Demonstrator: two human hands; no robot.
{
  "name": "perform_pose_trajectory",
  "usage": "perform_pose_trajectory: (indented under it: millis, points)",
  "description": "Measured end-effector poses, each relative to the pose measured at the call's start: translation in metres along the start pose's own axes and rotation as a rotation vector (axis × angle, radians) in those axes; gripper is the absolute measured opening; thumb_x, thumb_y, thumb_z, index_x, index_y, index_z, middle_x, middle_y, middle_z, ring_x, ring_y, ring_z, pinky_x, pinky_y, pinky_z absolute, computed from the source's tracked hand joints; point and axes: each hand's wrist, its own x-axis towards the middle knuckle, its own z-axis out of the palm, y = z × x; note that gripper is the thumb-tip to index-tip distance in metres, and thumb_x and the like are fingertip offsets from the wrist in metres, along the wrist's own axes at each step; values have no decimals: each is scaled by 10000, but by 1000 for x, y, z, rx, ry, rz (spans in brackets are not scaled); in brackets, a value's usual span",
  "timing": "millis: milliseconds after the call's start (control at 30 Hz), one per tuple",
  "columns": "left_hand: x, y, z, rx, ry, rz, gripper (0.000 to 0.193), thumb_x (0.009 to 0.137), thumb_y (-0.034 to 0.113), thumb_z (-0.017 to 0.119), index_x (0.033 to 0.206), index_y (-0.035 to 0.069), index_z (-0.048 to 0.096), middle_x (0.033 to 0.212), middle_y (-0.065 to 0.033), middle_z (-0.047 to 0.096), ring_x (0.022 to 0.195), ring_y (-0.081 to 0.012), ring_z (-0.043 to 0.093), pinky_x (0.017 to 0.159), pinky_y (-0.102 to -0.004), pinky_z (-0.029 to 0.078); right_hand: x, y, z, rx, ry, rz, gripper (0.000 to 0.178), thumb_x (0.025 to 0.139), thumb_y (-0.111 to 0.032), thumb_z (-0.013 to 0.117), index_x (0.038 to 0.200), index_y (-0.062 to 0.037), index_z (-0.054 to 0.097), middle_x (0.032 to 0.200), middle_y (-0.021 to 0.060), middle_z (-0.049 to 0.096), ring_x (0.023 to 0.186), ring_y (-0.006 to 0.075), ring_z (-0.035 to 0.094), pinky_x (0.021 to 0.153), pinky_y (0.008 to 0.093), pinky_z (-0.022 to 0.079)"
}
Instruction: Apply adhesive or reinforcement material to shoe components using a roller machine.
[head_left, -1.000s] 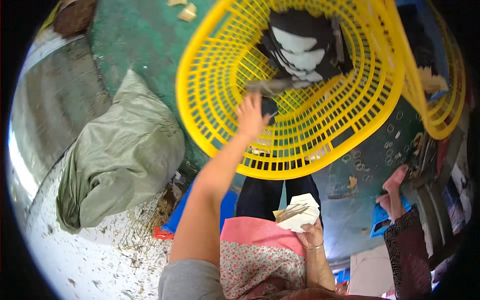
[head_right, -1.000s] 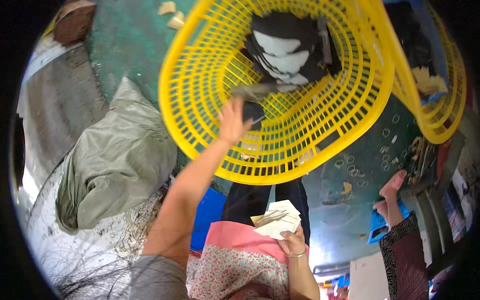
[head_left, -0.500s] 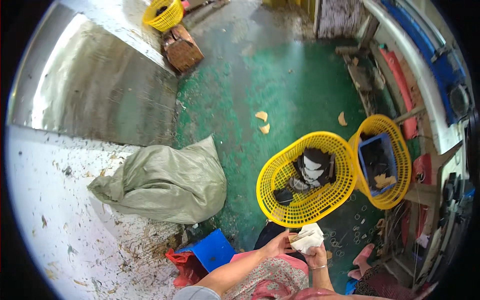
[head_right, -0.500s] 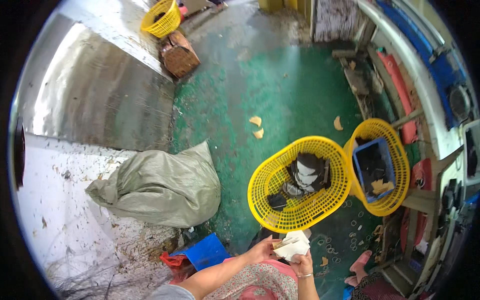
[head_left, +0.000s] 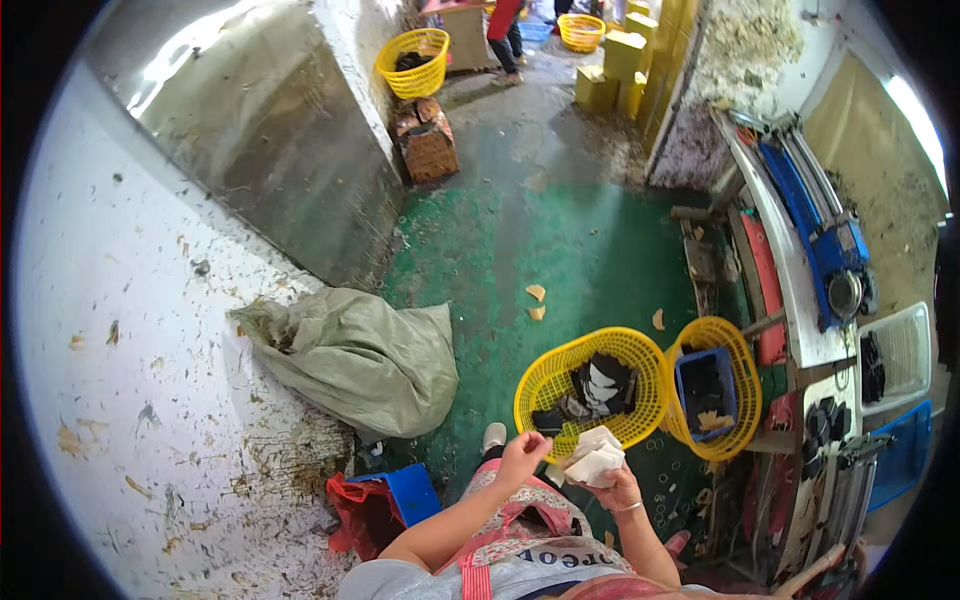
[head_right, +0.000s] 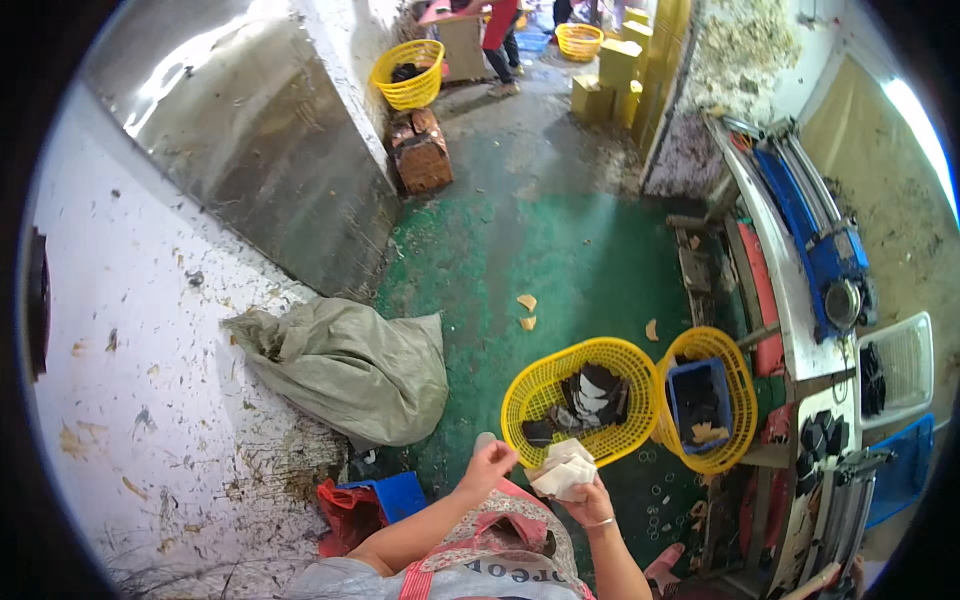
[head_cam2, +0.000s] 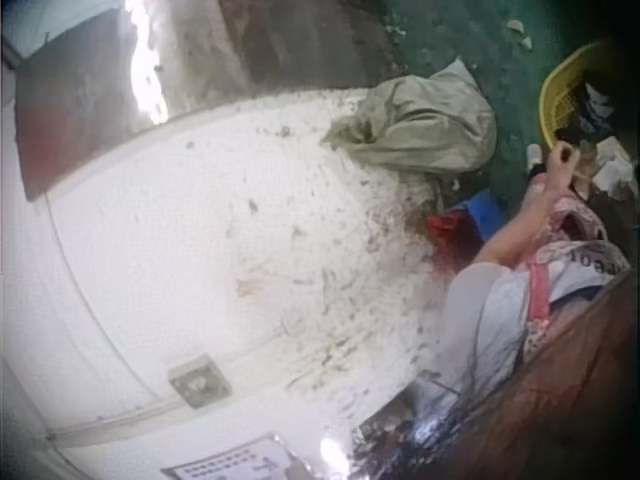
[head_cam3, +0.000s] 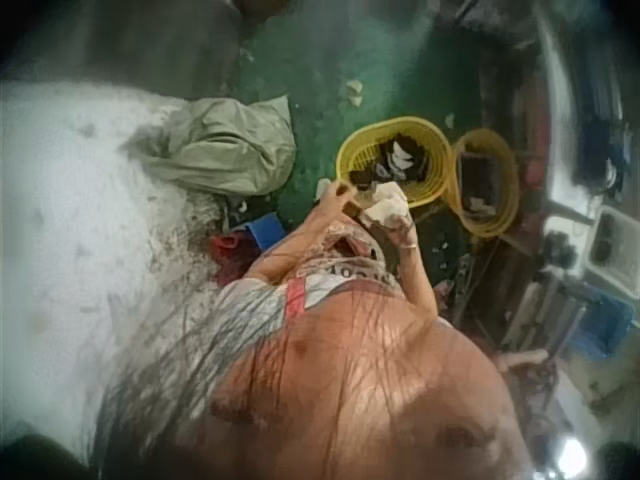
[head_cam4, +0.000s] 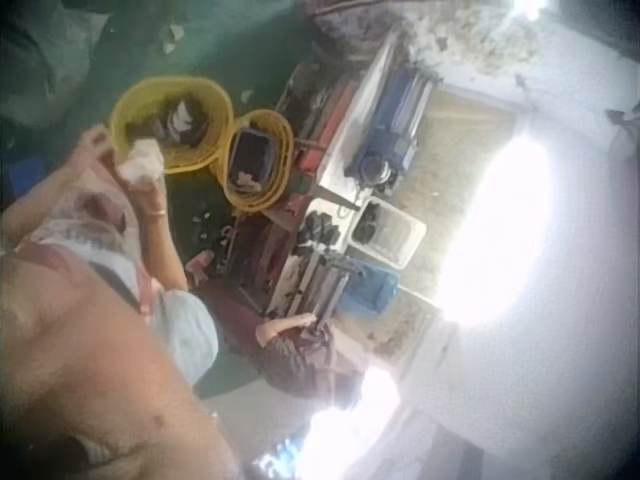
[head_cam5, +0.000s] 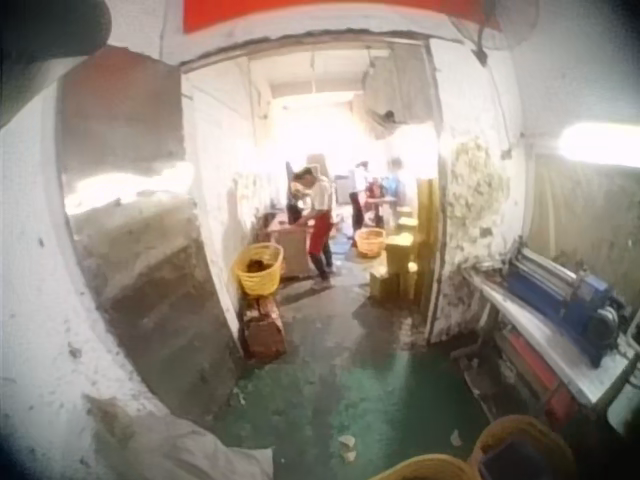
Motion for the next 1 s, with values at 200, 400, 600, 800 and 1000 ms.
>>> perform_pose_trajectory:
  millis: [200,400,600,800,1000]
  points:
    - [34,141,-79,-179,1,302,87,862,120,538,831,46,502,706,1,524,636,-64,473,585,-206,377,56,-10,44,-94,-6,-105,656,638,-45,534,1260,-73,329,1178,159,465,1074,367,486,858,547,435]
    - [70,222,-183,-315,-72,463,31,857,28,518,855,28,487,752,-46,529,754,-132,527,752,-267,434,174,-2,129,-67,-43,-71,604,665,-46,524,1243,-38,348,1202,169,447,1087,375,466,908,543,396]
    - [126,294,-232,-391,-173,634,139,864,146,541,836,34,464,711,-57,498,715,-176,515,710,-323,437,257,-21,214,-106,-130,-40,620,669,-31,506,1263,-47,327,1247,170,408,1146,399,409,941,578,341]
    - [212,397,-248,-491,-357,948,177,921,196,427,839,40,443,766,-62,489,708,-186,509,690,-330,440,361,-84,237,-75,-17,-48,627,647,-43,498,1254,-71,342,1202,152,449,1116,361,450,887,538,417]
    - [313,592,-205,-619,-432,1449,506,886,482,363,1088,20,398,818,-132,509,774,-360,556,582,-424,516,515,-194,265,-104,15,-181,635,639,-64,484,1257,-82,343,1223,146,430,1139,359,430,900,551,399]
